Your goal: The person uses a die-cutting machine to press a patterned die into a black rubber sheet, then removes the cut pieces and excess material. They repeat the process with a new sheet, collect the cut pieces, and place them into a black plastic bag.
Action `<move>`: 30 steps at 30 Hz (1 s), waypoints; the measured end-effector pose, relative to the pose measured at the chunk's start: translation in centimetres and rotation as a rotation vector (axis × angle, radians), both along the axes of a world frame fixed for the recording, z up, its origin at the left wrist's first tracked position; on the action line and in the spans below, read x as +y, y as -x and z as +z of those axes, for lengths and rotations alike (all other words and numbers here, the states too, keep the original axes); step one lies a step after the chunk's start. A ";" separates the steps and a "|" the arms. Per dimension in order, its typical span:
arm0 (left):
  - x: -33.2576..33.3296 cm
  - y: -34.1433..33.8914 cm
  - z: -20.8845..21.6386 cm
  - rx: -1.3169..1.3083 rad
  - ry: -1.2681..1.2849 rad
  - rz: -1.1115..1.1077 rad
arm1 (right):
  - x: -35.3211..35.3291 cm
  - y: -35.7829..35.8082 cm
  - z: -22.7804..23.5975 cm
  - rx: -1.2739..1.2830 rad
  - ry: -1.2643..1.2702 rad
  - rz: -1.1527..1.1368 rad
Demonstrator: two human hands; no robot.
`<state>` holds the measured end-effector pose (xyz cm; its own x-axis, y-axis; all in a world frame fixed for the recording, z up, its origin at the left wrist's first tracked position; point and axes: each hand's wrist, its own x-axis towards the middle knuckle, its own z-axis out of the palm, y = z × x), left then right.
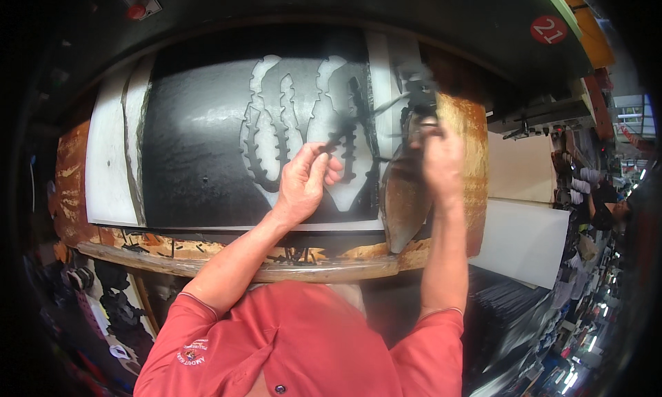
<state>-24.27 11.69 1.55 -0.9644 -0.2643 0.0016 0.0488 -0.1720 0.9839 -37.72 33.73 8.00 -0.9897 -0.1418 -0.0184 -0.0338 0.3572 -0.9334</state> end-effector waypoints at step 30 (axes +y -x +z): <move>4.5 -1.1 9.4 0.772 0.664 0.040 | -4.5 -7.3 13.9 -0.163 -0.253 0.485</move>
